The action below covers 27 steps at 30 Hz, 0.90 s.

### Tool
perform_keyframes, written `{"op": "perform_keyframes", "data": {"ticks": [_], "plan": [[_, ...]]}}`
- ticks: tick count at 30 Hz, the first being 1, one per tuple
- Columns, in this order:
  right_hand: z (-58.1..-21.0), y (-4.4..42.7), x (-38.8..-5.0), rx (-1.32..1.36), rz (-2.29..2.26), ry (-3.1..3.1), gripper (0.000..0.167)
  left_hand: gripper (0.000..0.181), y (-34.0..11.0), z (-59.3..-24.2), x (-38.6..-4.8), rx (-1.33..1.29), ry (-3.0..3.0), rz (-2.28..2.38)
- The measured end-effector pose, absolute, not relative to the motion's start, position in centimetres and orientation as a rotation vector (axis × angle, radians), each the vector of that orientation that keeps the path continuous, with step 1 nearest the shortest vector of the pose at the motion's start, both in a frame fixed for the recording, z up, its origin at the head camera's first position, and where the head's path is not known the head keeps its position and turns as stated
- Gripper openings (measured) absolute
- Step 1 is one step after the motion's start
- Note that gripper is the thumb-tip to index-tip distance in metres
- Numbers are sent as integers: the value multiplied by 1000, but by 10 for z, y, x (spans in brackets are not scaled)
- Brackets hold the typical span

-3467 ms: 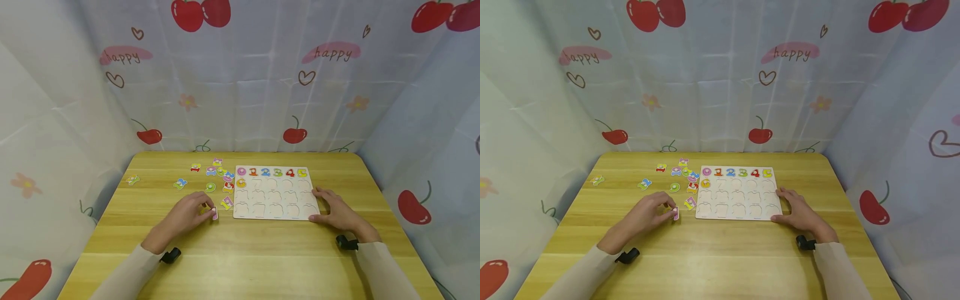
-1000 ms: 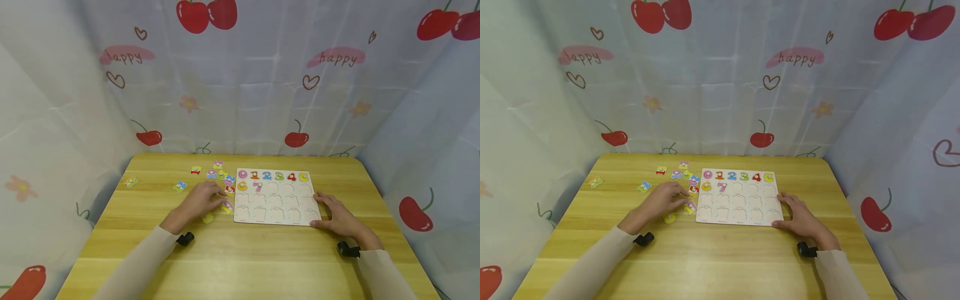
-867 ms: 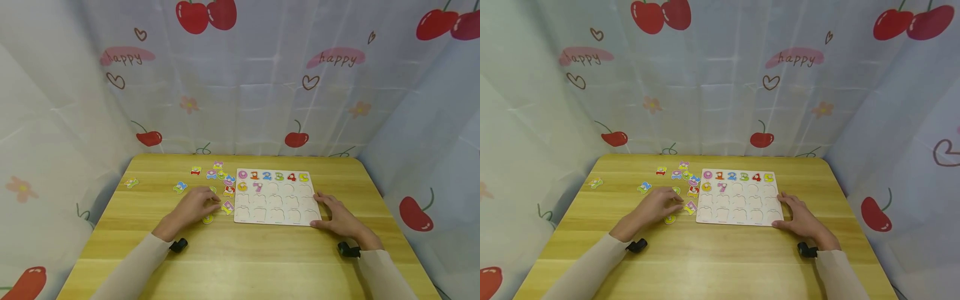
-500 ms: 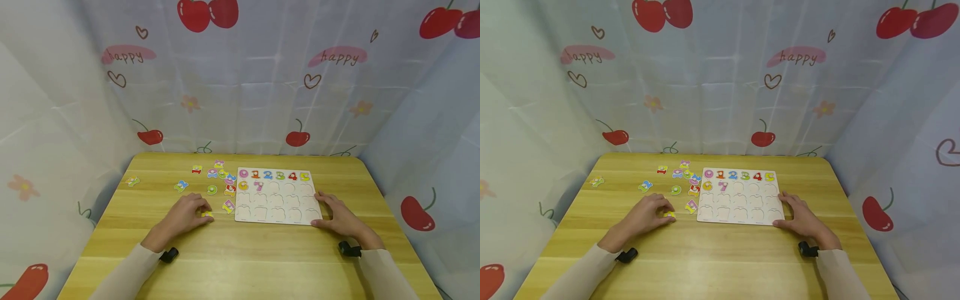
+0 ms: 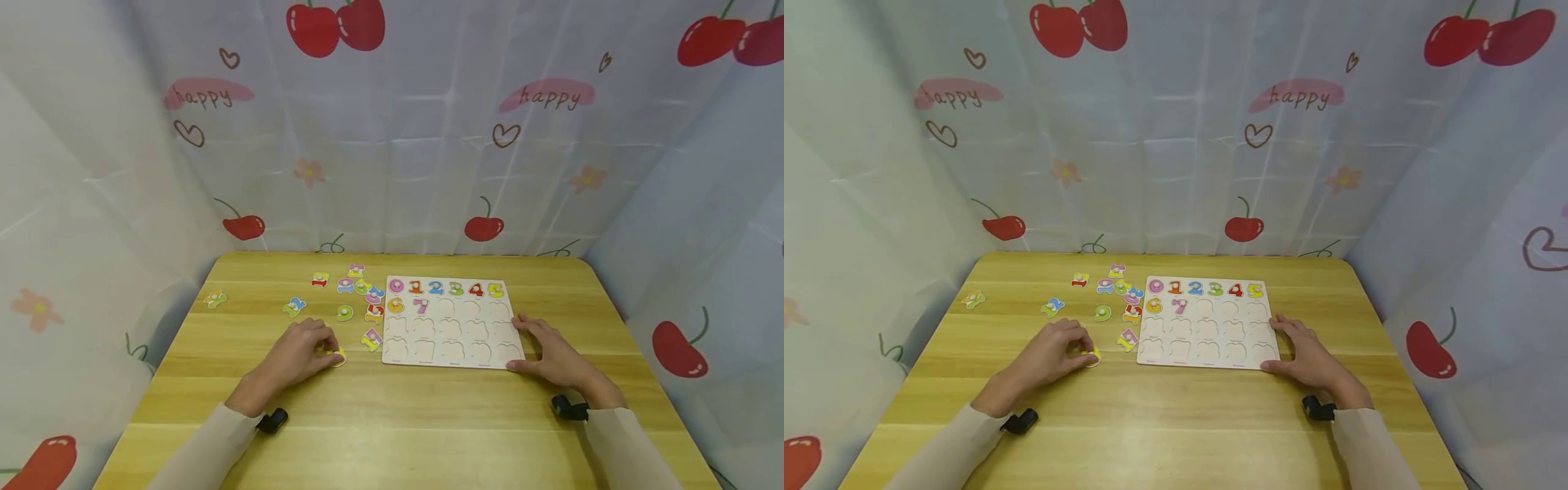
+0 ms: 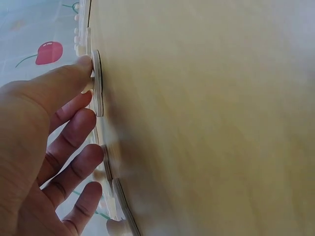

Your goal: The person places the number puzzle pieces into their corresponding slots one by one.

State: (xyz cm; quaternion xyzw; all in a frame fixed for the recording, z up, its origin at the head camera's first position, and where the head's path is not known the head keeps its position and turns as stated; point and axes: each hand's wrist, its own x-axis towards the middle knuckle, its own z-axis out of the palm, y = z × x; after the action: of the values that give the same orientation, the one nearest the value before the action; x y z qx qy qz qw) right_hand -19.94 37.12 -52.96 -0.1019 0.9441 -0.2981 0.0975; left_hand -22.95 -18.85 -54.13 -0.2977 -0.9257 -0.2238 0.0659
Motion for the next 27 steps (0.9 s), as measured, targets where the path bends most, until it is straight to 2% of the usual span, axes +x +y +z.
{"op": "perform_keyframes", "data": {"ticks": [15,27], "plan": [[-533,370,-200,-297,-896,2786,105,23,-178,-535,-234,-879,-2787,-697],[-533,373,-201,-293,-889,2790,105,20,-123,-522,-255,-972,-2695,-736]]}}
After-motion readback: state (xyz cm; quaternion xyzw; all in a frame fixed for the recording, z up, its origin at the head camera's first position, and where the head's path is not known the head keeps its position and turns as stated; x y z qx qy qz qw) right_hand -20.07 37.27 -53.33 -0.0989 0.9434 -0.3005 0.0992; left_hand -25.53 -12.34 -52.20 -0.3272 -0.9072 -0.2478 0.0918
